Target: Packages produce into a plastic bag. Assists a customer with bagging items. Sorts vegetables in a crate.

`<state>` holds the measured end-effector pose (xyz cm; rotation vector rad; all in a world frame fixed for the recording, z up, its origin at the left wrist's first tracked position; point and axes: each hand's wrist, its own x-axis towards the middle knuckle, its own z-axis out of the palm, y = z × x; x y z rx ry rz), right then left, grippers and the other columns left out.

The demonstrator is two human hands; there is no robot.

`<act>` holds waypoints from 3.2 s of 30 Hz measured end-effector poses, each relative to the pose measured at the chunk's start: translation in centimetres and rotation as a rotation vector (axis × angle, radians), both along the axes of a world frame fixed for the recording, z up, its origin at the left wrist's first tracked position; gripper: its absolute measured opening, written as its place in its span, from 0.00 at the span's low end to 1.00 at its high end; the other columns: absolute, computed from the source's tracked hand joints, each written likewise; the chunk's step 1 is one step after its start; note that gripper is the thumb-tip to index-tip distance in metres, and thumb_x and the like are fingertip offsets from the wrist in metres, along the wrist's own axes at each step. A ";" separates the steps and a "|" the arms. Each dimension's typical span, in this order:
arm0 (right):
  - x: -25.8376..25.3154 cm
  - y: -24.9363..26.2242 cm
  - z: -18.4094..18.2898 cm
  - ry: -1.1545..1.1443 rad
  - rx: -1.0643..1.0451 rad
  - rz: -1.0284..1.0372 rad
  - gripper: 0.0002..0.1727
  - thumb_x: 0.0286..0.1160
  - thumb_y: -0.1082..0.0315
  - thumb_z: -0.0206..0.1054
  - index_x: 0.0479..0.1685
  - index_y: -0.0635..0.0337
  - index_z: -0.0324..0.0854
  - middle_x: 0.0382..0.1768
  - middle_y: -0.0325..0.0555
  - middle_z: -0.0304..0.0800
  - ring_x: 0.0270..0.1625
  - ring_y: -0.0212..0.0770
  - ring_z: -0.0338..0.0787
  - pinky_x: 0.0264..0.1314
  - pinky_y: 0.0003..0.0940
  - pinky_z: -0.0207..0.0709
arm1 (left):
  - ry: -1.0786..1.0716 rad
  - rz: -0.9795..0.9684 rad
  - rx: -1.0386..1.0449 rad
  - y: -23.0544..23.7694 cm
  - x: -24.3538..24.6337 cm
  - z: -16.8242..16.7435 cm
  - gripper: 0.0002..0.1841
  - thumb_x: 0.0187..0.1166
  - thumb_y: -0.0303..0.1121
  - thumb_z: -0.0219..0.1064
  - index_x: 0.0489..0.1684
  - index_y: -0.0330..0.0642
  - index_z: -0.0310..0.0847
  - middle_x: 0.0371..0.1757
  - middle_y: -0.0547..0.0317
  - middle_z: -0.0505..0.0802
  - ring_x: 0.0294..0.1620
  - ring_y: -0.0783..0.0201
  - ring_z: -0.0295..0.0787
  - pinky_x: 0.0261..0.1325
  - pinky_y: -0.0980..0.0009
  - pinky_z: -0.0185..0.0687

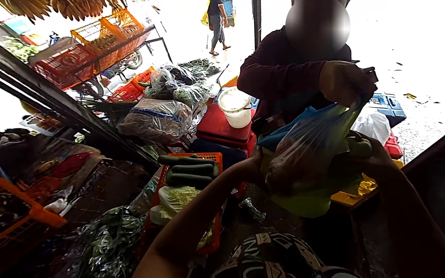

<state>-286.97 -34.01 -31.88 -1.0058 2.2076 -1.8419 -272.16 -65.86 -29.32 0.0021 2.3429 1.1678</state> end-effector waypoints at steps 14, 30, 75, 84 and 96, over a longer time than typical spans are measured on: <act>0.6 0.5 2.3 0.000 -0.010 -0.081 0.40 0.33 0.57 0.85 0.60 0.51 0.81 0.44 0.25 0.91 0.47 0.19 0.90 0.53 0.21 0.87 | 0.158 0.078 -0.243 0.7 -2.9 2.0 0.54 0.48 0.25 0.88 0.84 0.33 0.60 0.77 0.37 0.77 0.75 0.47 0.77 0.76 0.50 0.74; 1.2 0.9 -1.8 -0.092 0.118 -0.042 0.35 0.38 0.57 0.82 0.58 0.54 0.83 0.42 0.33 0.92 0.43 0.27 0.92 0.50 0.29 0.89 | 0.029 0.022 -0.316 2.6 -3.3 -7.6 0.46 0.59 0.26 0.83 0.85 0.31 0.62 0.87 0.36 0.69 0.90 0.44 0.59 0.90 0.51 0.56; 9.6 2.6 -7.3 -0.248 0.112 -0.383 0.36 0.40 0.54 0.84 0.57 0.60 0.82 0.43 0.37 0.92 0.45 0.24 0.91 0.51 0.24 0.87 | 0.097 0.246 -0.201 4.6 -3.7 -5.7 0.51 0.55 0.19 0.78 0.90 0.40 0.58 0.91 0.45 0.63 0.86 0.47 0.67 0.80 0.47 0.72; 11.2 4.7 -5.5 -0.304 0.158 -0.330 0.38 0.37 0.53 0.83 0.58 0.59 0.82 0.43 0.33 0.91 0.44 0.22 0.91 0.50 0.23 0.87 | -0.005 0.108 -0.346 5.8 -0.8 -5.6 0.55 0.53 0.16 0.77 0.92 0.37 0.52 0.93 0.42 0.56 0.84 0.41 0.69 0.78 0.44 0.74; 12.1 6.6 -5.7 -0.253 0.137 -0.375 0.35 0.41 0.52 0.83 0.56 0.54 0.83 0.41 0.34 0.92 0.42 0.25 0.92 0.48 0.25 0.88 | 0.001 0.189 -0.369 6.3 3.1 -5.8 0.56 0.58 0.21 0.76 0.96 0.47 0.47 0.96 0.54 0.54 0.86 0.49 0.68 0.80 0.47 0.73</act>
